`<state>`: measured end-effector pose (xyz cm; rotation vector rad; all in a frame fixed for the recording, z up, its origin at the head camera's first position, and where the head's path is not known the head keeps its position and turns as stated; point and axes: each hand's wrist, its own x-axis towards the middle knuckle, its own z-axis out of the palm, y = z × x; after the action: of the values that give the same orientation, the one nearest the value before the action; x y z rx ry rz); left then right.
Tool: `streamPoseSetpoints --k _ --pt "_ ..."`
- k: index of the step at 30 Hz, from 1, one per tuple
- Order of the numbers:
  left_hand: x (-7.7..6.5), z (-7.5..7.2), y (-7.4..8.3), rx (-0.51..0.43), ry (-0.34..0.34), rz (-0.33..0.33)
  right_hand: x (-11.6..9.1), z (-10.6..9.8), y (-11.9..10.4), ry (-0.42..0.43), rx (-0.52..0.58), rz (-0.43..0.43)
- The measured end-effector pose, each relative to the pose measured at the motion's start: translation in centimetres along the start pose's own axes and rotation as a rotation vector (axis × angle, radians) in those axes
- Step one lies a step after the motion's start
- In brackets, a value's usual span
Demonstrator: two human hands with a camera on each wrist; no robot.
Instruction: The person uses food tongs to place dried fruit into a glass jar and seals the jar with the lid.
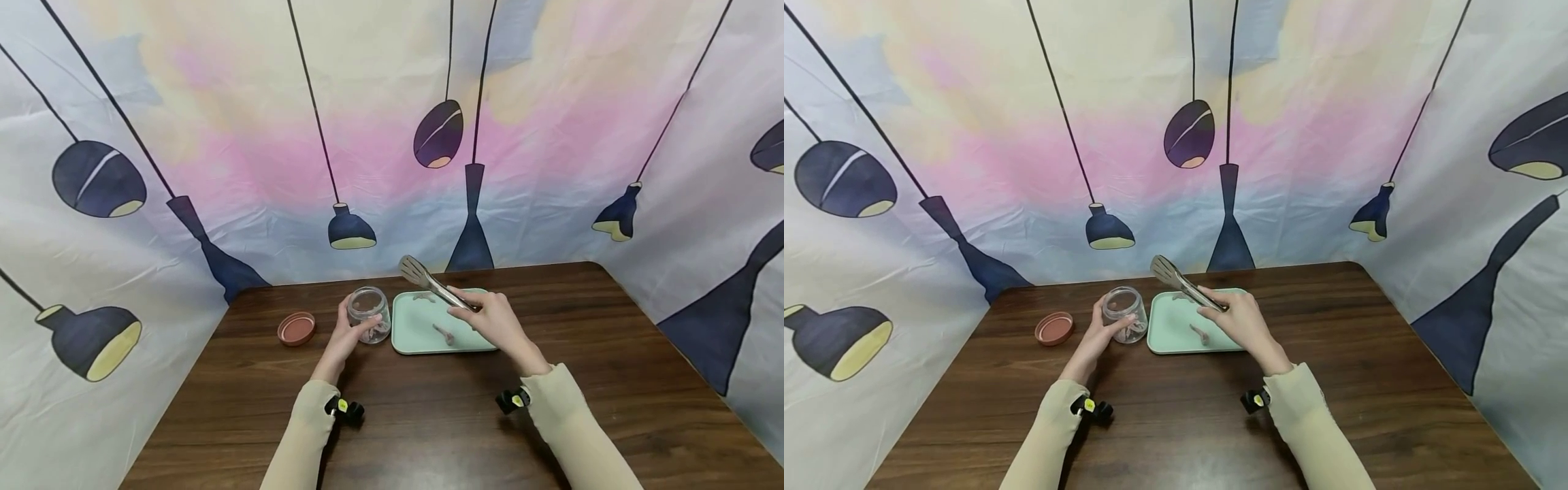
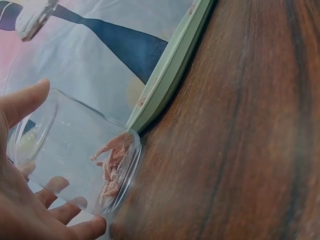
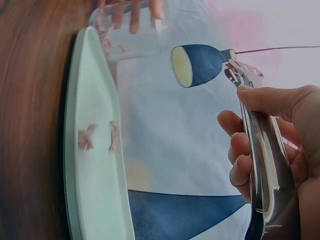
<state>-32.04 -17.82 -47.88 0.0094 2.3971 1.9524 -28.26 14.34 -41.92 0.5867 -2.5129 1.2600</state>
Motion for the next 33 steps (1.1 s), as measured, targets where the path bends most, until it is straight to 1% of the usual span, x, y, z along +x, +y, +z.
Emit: streamPoseSetpoints --k 4,6,8,14,18,21,24,26,30,33 --pt "0.0 -0.1 0.2 0.008 0.006 0.002 0.1 0.4 -0.5 0.005 0.060 0.043" --pt "0.1 -0.1 0.2 0.009 0.005 0.005 0.2 0.8 -0.7 0.014 0.077 0.047" --pt "0.2 -0.1 0.3 0.007 0.004 0.005 0.3 1.2 -0.9 0.024 0.084 0.039" --pt "0.2 -0.4 0.4 -0.005 0.000 0.002 1.0 2.9 -1.9 0.066 0.098 -0.029" --pt "0.2 -0.7 0.4 -0.009 0.007 0.000 1.6 4.1 -2.7 0.036 0.150 -0.020" --pt "0.4 -0.7 0.5 -0.015 0.013 0.014 2.1 5.0 -2.9 0.025 0.134 -0.029" --pt "0.4 -0.5 0.4 -0.010 0.013 0.025 2.3 5.9 -2.9 0.028 0.079 -0.050" --pt "0.2 -0.3 0.2 -0.008 0.008 0.015 2.0 6.5 -2.7 0.011 0.065 -0.046" --pt "-0.4 -0.1 -0.2 -0.002 -0.002 -0.016 1.3 7.4 -2.4 -0.049 0.060 -0.009" --pt "-0.3 -0.2 -0.1 0.005 -0.003 0.008 1.3 8.1 -2.4 -0.047 0.056 -0.015"
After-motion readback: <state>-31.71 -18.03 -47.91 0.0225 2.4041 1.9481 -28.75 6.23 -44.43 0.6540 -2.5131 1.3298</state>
